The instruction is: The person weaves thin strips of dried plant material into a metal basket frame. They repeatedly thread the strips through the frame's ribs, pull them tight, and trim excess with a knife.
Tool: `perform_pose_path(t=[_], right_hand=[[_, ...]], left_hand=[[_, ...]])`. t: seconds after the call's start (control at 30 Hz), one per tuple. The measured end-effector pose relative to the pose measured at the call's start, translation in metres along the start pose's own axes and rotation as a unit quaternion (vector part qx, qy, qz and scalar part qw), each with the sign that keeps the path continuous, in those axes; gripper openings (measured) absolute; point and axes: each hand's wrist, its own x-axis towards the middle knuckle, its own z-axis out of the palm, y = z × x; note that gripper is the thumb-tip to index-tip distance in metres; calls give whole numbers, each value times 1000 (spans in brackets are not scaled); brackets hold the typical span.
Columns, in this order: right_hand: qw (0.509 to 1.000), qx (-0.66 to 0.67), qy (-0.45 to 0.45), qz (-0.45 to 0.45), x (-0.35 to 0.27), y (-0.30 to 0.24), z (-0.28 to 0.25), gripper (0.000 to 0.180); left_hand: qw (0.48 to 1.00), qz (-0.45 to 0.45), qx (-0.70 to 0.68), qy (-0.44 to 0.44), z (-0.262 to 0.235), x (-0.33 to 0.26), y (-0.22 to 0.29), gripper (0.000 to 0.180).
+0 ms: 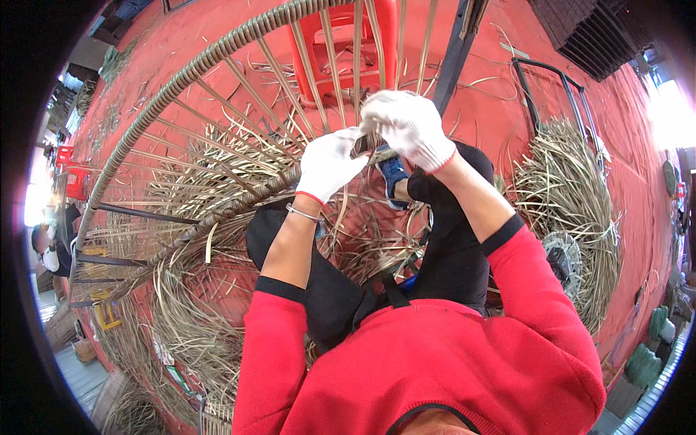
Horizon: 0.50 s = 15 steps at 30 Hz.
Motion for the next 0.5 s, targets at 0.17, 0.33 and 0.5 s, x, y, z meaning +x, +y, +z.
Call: perform_pose_path(t=[0.17, 0.33, 0.5], right_hand=[[989, 94, -5, 116, 28, 18, 22, 14], [998, -15, 48, -36, 34, 14, 16, 8], [999, 36, 38, 1, 27, 4, 0, 23]], left_hand=[[999, -25, 36, -26, -5, 7, -2, 48], [1000, -10, 9, 2, -6, 14, -10, 45], [998, 0, 33, 46, -3, 23, -16, 48]])
